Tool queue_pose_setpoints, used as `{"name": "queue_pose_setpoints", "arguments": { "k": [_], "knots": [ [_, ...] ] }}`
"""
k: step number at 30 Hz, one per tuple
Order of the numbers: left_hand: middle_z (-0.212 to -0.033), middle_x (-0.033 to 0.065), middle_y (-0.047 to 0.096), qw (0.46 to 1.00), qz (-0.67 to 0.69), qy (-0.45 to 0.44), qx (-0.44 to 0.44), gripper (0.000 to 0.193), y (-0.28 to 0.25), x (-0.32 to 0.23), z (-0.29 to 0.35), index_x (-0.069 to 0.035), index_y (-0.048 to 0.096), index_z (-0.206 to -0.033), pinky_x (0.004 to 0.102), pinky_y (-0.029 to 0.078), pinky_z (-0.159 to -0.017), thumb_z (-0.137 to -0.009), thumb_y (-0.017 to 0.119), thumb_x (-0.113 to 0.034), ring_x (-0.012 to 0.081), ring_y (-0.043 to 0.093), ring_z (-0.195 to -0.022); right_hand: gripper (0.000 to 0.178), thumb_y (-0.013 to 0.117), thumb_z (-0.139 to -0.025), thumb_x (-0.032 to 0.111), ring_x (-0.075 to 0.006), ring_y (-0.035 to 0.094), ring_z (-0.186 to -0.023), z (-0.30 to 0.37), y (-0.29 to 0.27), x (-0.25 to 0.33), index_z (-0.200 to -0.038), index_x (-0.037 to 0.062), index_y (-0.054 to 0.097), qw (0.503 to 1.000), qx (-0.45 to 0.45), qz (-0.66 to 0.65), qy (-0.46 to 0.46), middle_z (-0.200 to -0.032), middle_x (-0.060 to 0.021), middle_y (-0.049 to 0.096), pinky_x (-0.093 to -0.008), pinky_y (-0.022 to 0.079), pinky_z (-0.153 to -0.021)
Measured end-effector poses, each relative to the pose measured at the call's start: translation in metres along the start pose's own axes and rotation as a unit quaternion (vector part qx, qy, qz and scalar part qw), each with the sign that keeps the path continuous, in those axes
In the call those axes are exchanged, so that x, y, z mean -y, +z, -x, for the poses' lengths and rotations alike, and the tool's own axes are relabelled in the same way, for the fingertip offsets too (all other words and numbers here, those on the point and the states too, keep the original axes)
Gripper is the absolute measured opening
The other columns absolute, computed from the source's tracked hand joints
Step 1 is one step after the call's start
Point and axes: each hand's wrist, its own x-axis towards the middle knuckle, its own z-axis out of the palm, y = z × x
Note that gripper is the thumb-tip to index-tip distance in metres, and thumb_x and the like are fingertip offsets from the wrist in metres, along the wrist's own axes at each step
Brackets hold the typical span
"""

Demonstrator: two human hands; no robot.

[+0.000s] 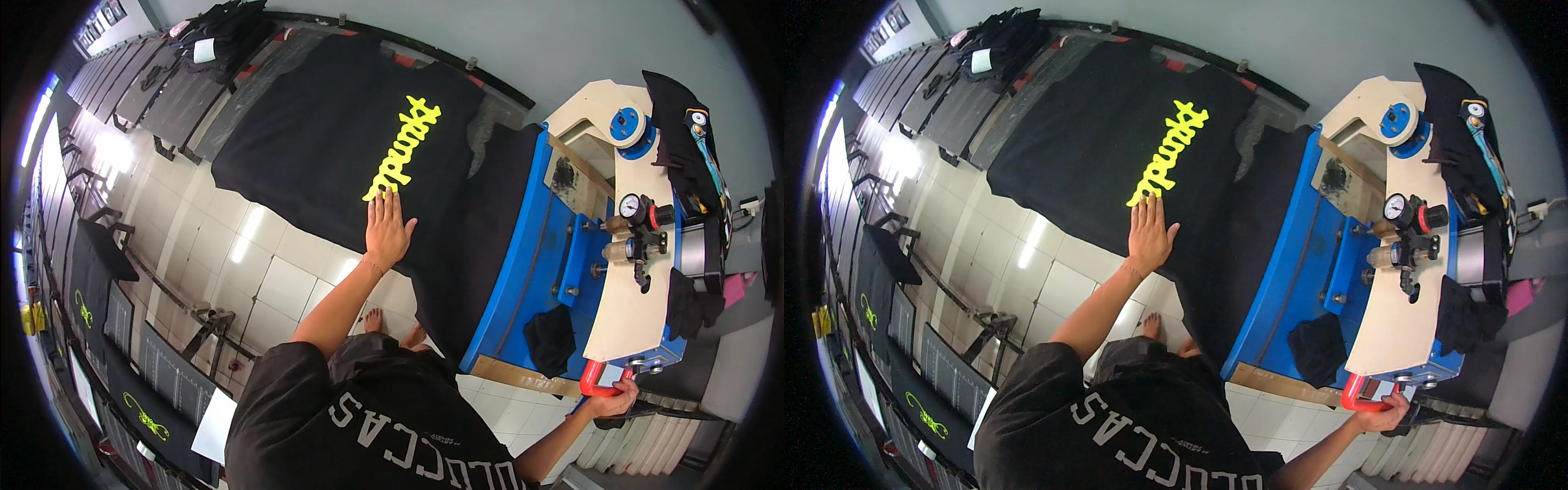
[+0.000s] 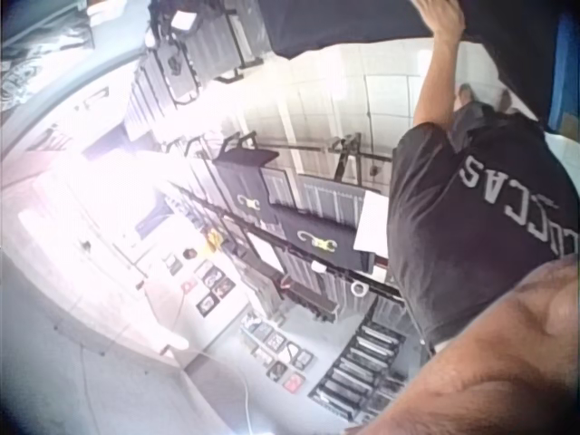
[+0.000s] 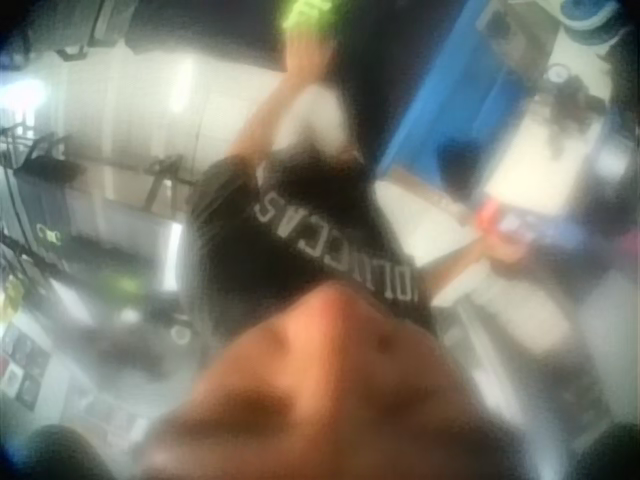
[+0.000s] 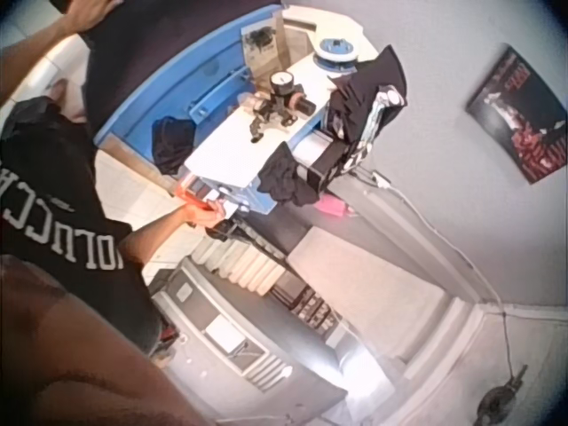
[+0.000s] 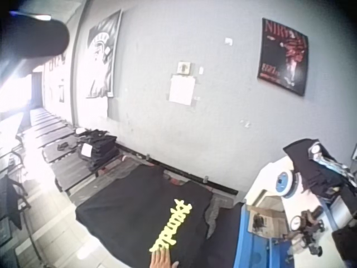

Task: The person operates a screen printing heat press, placing black garments onto the machine, covering them with a white sheet, pressing them, and then peeling the sheet off and moving the garment aside.

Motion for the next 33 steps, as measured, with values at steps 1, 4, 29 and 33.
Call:
{"name": "queue_pose_setpoints", "arguments": {
  "k": [1,4,29,33],
  "knots": [
    [-0.158,0.0215,0.029,1.0,-0.006,0.01,0.001,0.072,0.003,-0.001,-0.007,0.006,0.031,-0.149,0.0485,0.016,-0.121,-0.101,0.041,-0.047,0.0382,0.021,-0.148,0.035,0.036,-0.096,0.022,-0.0203,0.046,-0.066,0.0,0.002,0.003,-0.073,0.0003,0.051,1.0,-0.002,0.001,-0.016,-0.068,-0.0071,0.045,-0.0449,0.053,-0.081],
    [-0.157,0.0229,0.03,0.999,-0.017,0.034,-0.008,0.071,0.014,-0.001,-0.031,0.006,0.033,-0.148,0.0515,0.018,-0.12,-0.101,0.04,-0.047,0.0408,0.023,-0.147,0.035,0.037,-0.096,0.023,-0.0205,0.046,-0.067,0.0,0.002,0.005,-0.071,0.0016,0.049,0.999,-0.006,-0.007,0.039,-0.068,-0.0071,0.045,-0.0418,0.05,-0.077],
    [-0.155,0.0224,0.034,0.988,0.03,0.154,-0.014,0.064,0.027,-0.041,-0.045,0.006,0.037,-0.146,0.0491,0.021,-0.12,-0.103,0.04,-0.042,0.0384,0.028,-0.146,0.033,0.043,-0.096,0.026,-0.0238,0.046,-0.061,0.0,0.007,-0.001,-0.072,0.0043,0.05,0.993,-0.016,0.013,-0.114,-0.066,-0.0086,0.051,-0.0387,0.037,-0.059],
    [-0.153,0.0232,0.036,0.987,0.064,0.146,0.011,0.063,0.011,-0.041,0.009,0.006,0.038,-0.145,0.0497,0.02,-0.12,-0.103,0.041,-0.04,0.0393,0.028,-0.145,0.03,0.05,-0.089,0.03,-0.0224,0.047,-0.064,0.006,0.016,0.009,-0.074,0.0041,0.052,0.998,-0.045,-0.024,-0.04,-0.066,-0.0078,0.051,-0.0362,0.038,-0.059]
  ]
}}
